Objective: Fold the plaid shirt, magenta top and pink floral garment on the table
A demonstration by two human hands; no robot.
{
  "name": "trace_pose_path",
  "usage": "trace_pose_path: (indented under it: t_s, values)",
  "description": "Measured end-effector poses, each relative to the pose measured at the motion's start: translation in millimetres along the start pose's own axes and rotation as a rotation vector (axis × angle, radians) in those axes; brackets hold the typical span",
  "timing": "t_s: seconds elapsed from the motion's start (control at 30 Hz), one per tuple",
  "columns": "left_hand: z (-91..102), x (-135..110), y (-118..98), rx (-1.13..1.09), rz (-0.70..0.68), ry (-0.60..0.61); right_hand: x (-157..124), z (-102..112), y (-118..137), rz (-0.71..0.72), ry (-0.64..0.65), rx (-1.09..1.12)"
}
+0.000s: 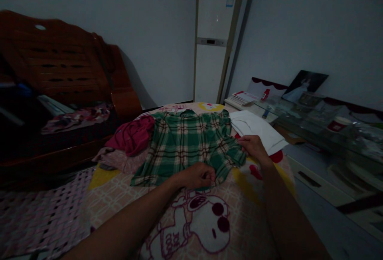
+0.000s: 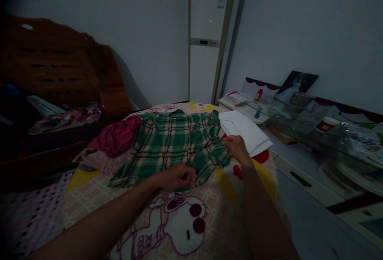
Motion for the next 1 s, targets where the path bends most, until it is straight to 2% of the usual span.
trace_pose_path:
  t_s: [0.1, 0.17, 0.23, 0.33, 0.47, 0.63, 0.73, 0.87, 1.0]
  values:
    - [0.6, 0.0, 1.1, 0.002, -0.006, -0.012, -3.9, -22.1, 5.5, 0.036, 0.189, -0.101]
    - [0.8, 0.1, 1.4, -0.001, -0.019, -0.017, -5.4, -29.6, 7.0, 0.042, 0.228, -0.139]
    - [0.8, 0.2, 1.6, -0.003, -0.025, -0.019, -5.3, -28.7, 6.7, 0.013, 0.217, -0.084]
    - [0.9, 0.1, 1.0, -0.009, -0.028, -0.017, -2.2, -11.2, 5.2, -0.019, 0.083, 0.150]
    - [1.1, -0.4, -0.3, -0.027, -0.036, -0.019, 3.1, 23.6, -4.6, 0.002, -0.209, 0.494]
    - [1.5, -2.1, 0.1, -0.104, -0.038, -0.045, 1.8, 60.6, -22.6, 0.102, -0.607, 0.641]
    - [1.0, -3.7, -5.8, -0.144, -0.059, -0.064, -1.1, 71.1, -25.7, 0.116, -0.671, 0.674]
    - [-2.7, -5.5, -24.7, -0.101, -0.177, -0.069, -5.0, 80.4, -21.1, 0.079, -0.663, 0.658]
    - [-12.0, -4.0, -29.6, -0.033, -0.193, 0.010, -10.8, 93.0, -26.5, -0.038, -0.801, 0.448]
Point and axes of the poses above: each hand's wrist, its own x-axis towards the middle knuckle, its own z-axis out of the back of the hand, y = z × x, the point moved 6 cm from there along x, towards the middle knuckle, and after that the axes turned 5 degrees about -x, right-handed, at the moved point
